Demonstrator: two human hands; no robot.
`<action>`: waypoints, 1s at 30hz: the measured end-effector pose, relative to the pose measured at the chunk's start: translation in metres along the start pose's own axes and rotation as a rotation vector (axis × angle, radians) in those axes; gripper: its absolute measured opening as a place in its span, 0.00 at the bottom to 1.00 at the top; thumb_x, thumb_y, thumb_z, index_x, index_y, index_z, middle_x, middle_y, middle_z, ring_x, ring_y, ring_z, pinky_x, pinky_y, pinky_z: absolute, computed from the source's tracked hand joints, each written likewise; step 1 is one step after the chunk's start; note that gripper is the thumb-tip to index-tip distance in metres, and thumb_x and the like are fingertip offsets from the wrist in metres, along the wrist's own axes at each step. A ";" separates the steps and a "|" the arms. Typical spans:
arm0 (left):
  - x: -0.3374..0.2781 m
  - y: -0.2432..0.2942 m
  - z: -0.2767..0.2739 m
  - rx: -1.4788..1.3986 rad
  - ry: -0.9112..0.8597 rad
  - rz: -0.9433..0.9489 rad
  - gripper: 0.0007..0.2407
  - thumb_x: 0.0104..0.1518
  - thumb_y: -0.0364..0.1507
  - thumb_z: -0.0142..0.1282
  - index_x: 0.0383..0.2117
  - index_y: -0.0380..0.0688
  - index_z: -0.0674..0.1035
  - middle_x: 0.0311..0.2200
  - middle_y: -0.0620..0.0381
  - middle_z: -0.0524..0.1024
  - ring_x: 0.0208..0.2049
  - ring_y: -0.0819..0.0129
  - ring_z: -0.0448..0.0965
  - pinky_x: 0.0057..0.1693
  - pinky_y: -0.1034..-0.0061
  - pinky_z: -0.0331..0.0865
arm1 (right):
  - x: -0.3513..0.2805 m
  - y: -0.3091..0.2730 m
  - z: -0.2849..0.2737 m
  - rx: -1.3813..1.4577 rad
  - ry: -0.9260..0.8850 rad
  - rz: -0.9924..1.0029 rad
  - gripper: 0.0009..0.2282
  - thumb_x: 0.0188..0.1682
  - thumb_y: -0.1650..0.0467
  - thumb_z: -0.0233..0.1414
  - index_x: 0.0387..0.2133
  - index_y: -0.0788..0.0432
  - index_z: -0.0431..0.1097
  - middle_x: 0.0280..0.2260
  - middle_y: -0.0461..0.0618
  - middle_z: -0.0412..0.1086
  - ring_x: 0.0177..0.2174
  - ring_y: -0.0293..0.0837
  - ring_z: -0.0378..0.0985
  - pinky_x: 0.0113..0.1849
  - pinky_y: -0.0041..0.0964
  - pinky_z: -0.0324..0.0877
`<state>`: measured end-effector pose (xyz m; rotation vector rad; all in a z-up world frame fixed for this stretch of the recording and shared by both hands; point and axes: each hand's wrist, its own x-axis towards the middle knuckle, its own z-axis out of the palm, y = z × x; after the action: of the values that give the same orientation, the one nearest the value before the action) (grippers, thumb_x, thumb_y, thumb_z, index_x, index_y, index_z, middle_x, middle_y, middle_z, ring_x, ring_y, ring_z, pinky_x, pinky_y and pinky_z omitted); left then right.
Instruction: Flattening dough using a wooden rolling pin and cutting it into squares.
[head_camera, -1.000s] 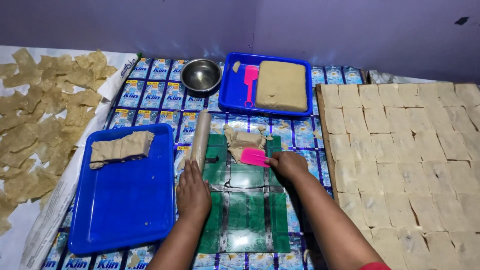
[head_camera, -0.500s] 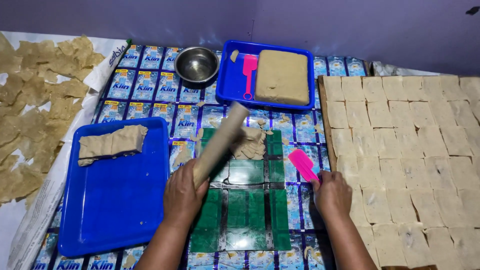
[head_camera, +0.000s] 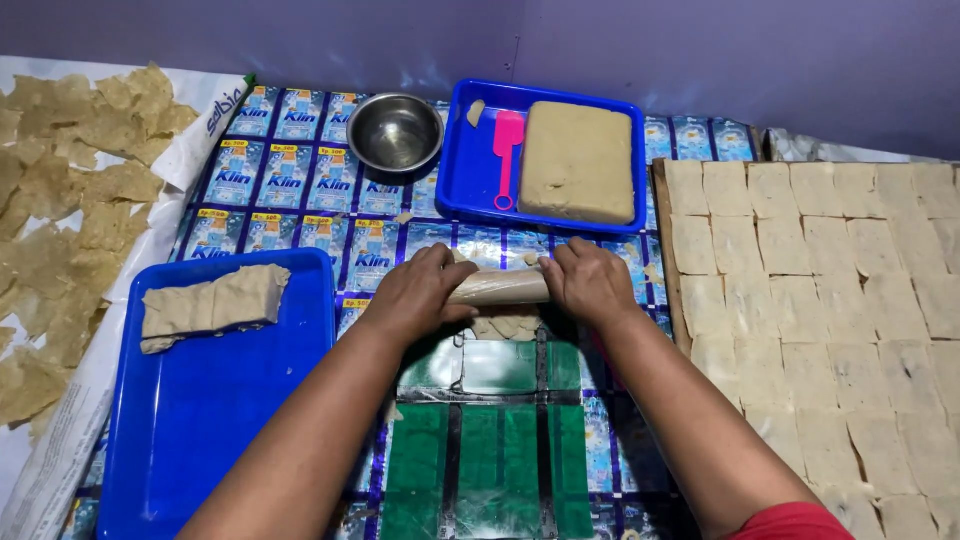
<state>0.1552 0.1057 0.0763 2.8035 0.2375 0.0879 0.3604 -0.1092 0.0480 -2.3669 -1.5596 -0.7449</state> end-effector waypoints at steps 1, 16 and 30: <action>0.003 -0.001 0.000 -0.003 -0.005 -0.003 0.24 0.48 0.47 0.66 0.52 0.60 0.75 0.42 0.57 0.70 0.48 0.51 0.75 0.48 0.57 0.76 | -0.001 0.001 0.009 0.003 -0.005 0.000 0.18 0.58 0.53 0.40 0.24 0.47 0.63 0.25 0.42 0.63 0.28 0.44 0.77 0.30 0.38 0.73; 0.021 0.002 0.028 -0.002 0.092 -0.376 0.21 0.68 0.47 0.31 0.28 0.53 0.76 0.26 0.55 0.78 0.35 0.53 0.83 0.43 0.57 0.76 | -0.020 0.001 0.034 0.113 -0.410 0.204 0.19 0.56 0.55 0.34 0.24 0.45 0.69 0.24 0.42 0.68 0.32 0.46 0.77 0.31 0.41 0.73; 0.013 0.008 0.017 -0.129 -0.117 -0.462 0.23 0.66 0.44 0.31 0.33 0.47 0.83 0.33 0.46 0.82 0.43 0.45 0.82 0.51 0.52 0.74 | -0.019 -0.013 0.009 0.217 -0.749 0.339 0.16 0.53 0.60 0.35 0.34 0.48 0.73 0.29 0.49 0.77 0.38 0.50 0.81 0.41 0.45 0.75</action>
<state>0.1709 0.0949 0.0630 2.5430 0.8084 -0.1614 0.3457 -0.1146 0.0292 -2.7734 -1.2794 0.4153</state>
